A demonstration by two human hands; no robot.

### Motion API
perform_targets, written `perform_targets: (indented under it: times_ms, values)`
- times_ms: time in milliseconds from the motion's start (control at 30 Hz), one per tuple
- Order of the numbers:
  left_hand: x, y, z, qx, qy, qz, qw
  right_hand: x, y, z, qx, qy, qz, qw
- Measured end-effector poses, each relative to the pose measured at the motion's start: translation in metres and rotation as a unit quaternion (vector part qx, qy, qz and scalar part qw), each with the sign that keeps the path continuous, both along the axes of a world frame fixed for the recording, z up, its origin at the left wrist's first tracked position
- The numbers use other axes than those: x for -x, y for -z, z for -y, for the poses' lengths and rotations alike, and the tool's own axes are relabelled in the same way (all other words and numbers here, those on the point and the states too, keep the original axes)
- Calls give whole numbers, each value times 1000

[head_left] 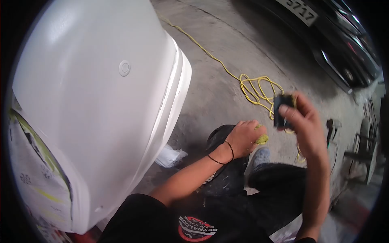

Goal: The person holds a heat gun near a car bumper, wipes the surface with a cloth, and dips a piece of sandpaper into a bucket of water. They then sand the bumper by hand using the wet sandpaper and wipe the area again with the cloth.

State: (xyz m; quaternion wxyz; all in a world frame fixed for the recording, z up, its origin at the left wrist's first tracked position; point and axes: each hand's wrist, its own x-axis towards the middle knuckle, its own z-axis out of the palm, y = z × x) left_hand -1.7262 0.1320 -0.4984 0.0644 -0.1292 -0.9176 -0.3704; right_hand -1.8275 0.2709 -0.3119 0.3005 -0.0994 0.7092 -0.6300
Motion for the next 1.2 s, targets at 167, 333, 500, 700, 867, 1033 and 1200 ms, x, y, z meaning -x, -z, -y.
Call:
perform_targets:
  times_ms: [167, 333, 500, 700, 867, 1033, 1200]
  values:
    - [11, 31, 9, 96, -45, 0, 994, 38, 86, 16, -86, -123, -251, 956]
    - [7, -9, 23, 154, -47, 197, 967, 94, 147, 81, -64, -208, -143, 966]
    - [5, -47, -3, 138, -38, 298, 944, 100, 211, 147, 4, -290, -78, 954]
    - [12, -132, -49, 145, -71, 325, 932, 76, 233, 169, -7, -335, 163, 928]
    - [16, -189, -83, 174, -131, 317, 923, 79, 231, 172, 32, -302, 209, 930]
    - [23, -206, -93, 197, -158, 298, 921, 111, 227, 188, 25, -274, 162, 948]
    - [44, -190, -71, 193, -85, 317, 925, 114, 277, 173, 14, -255, 151, 955]
